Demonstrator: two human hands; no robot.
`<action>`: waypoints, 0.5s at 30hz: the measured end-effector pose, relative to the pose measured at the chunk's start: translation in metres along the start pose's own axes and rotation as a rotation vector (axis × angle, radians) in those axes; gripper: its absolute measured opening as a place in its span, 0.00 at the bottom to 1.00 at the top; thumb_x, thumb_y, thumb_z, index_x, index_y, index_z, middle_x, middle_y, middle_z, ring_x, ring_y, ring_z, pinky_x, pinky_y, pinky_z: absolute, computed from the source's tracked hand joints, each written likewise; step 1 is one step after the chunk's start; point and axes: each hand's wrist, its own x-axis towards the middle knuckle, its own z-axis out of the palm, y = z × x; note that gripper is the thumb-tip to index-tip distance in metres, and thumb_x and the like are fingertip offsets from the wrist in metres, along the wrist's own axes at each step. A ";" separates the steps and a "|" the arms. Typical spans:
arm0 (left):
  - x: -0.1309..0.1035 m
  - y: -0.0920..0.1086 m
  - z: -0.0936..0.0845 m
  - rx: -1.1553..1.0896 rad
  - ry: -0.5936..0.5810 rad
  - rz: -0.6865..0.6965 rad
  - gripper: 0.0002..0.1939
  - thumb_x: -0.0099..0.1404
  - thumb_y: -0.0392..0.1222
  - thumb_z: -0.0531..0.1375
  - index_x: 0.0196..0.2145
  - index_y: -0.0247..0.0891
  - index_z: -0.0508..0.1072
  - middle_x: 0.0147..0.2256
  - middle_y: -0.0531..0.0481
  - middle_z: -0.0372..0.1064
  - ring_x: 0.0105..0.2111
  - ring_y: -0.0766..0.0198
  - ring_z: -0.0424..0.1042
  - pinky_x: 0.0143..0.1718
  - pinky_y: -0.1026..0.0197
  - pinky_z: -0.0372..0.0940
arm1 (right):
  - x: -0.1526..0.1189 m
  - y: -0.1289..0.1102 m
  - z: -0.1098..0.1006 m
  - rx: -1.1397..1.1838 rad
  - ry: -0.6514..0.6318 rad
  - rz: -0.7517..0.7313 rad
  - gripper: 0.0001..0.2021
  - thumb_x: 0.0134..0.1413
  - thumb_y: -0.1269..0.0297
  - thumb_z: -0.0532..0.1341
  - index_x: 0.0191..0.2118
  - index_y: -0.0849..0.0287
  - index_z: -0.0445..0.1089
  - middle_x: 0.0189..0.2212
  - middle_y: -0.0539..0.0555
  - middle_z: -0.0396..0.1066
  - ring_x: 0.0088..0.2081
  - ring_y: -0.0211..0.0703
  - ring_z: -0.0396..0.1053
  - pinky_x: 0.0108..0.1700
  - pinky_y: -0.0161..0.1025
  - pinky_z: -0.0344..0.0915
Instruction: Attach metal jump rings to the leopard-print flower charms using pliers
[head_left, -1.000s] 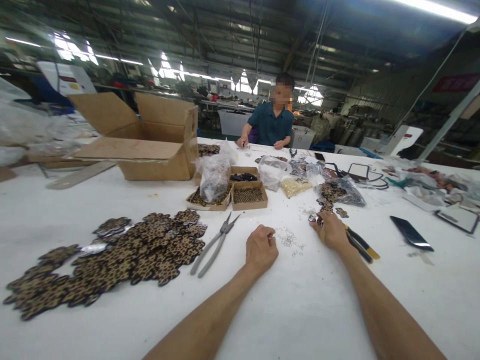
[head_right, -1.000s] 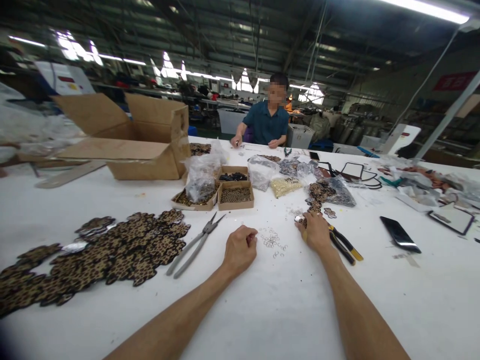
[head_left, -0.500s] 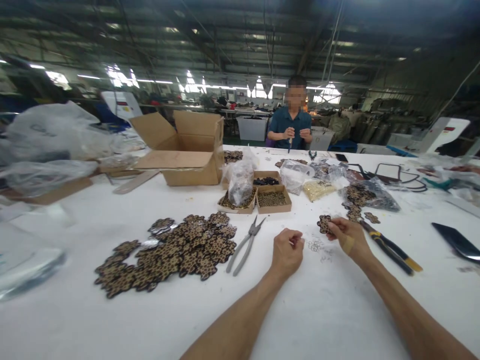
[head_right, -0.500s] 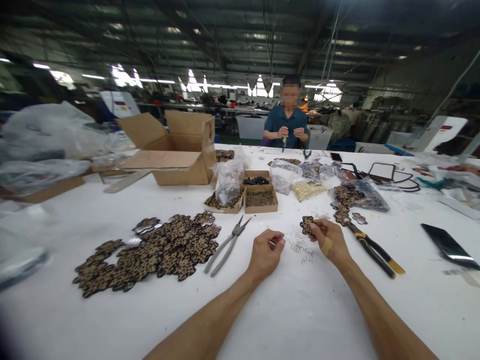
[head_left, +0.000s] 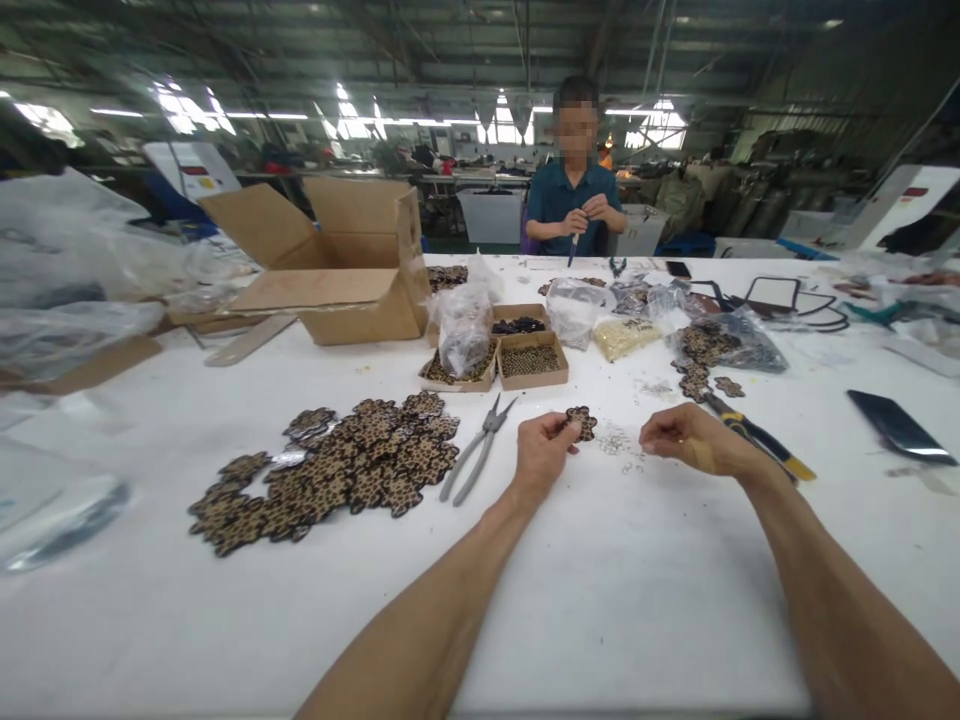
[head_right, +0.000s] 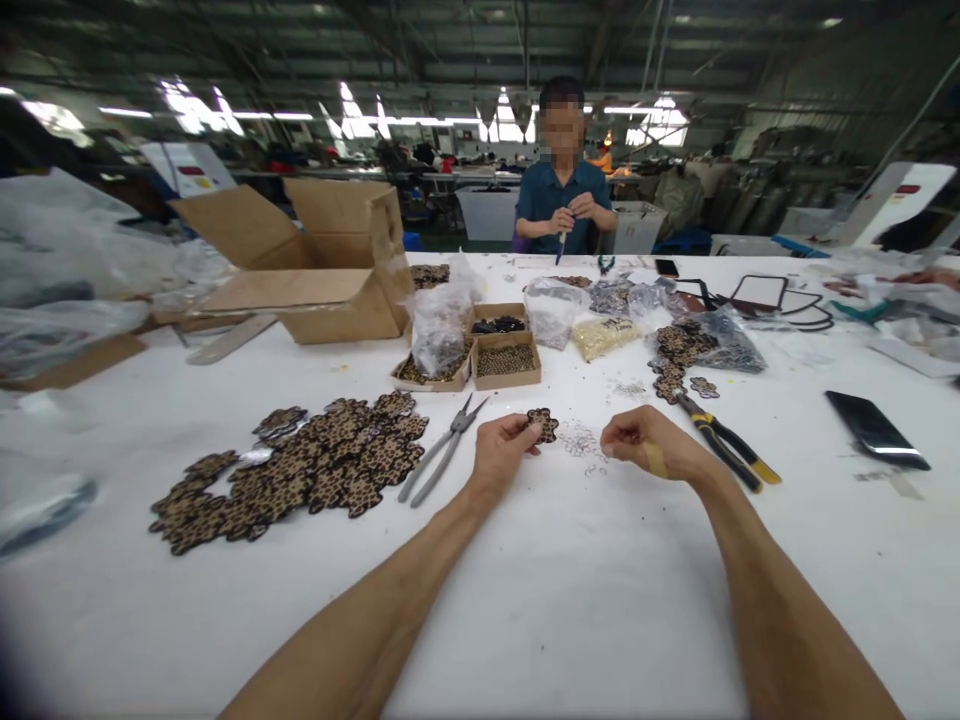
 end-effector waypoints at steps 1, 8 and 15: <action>0.001 0.000 0.000 0.002 0.004 -0.006 0.16 0.57 0.49 0.68 0.32 0.31 0.79 0.27 0.47 0.74 0.24 0.68 0.69 0.26 0.65 0.69 | -0.002 0.001 -0.004 -0.032 -0.038 0.000 0.12 0.52 0.56 0.66 0.32 0.61 0.78 0.24 0.51 0.73 0.26 0.39 0.66 0.29 0.35 0.61; -0.002 0.000 0.003 0.008 -0.010 -0.035 0.15 0.56 0.49 0.69 0.31 0.31 0.78 0.24 0.50 0.72 0.21 0.70 0.66 0.23 0.65 0.66 | 0.004 0.009 0.016 -0.215 -0.100 0.059 0.06 0.45 0.66 0.65 0.31 0.59 0.79 0.25 0.51 0.76 0.28 0.42 0.69 0.29 0.34 0.62; -0.005 -0.002 0.006 0.043 -0.023 -0.042 0.16 0.56 0.49 0.69 0.30 0.31 0.78 0.22 0.51 0.69 0.21 0.70 0.65 0.22 0.66 0.65 | 0.007 0.022 0.023 -0.344 -0.068 0.075 0.06 0.44 0.70 0.63 0.29 0.57 0.79 0.25 0.52 0.77 0.28 0.44 0.73 0.31 0.35 0.63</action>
